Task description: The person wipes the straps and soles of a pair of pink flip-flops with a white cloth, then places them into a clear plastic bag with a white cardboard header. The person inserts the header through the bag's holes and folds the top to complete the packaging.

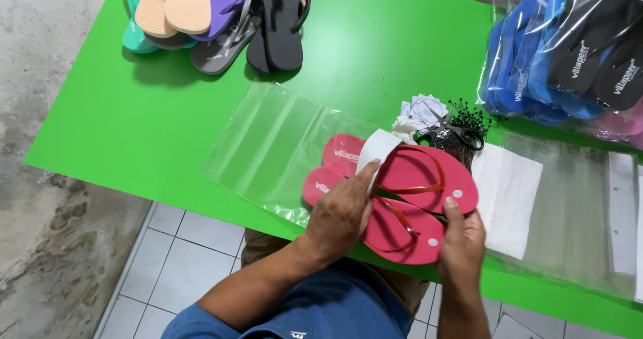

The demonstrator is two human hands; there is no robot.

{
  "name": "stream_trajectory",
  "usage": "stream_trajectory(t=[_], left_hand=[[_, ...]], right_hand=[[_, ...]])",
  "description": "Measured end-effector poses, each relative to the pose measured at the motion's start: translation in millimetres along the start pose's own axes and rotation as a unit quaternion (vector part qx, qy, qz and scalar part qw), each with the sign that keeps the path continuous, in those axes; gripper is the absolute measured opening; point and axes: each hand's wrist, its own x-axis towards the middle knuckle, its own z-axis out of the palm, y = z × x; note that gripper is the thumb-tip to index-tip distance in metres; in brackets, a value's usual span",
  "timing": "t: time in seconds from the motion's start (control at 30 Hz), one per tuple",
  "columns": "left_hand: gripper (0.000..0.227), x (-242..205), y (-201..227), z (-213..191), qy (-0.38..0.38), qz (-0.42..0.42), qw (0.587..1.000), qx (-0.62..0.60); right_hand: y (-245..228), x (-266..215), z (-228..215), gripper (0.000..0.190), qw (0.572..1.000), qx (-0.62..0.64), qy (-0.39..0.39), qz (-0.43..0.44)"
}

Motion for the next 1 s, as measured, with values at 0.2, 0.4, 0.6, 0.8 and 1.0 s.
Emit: stream_trajectory(t=[0.2,0.4,0.6,0.8,1.0], left_hand=[[0.069,0,-11,-5,0.006,-0.021,1.0,-0.016],[0.058,-3,-8,-2,-0.002,-0.004,0.999,-0.031],[0.06,-1,-14,-1,-0.001,-0.018,1.0,-0.01],[0.047,-2,-12,-3,0.018,0.002,1.0,-0.018],[0.063,-7,-10,-13,0.019,-0.035,0.999,0.023]], right_hand=[[32,-5,16,0.049,0.995,0.053,-0.061,-0.064],[50,-12,21,0.05,0.977,-0.046,0.006,-0.21],[51,-12,18,0.024,0.971,-0.186,-0.042,-0.145],[30,-7,26,0.034,0.997,0.025,-0.069,0.036],[12,-31,37,0.042,0.992,-0.094,-0.09,0.0]])
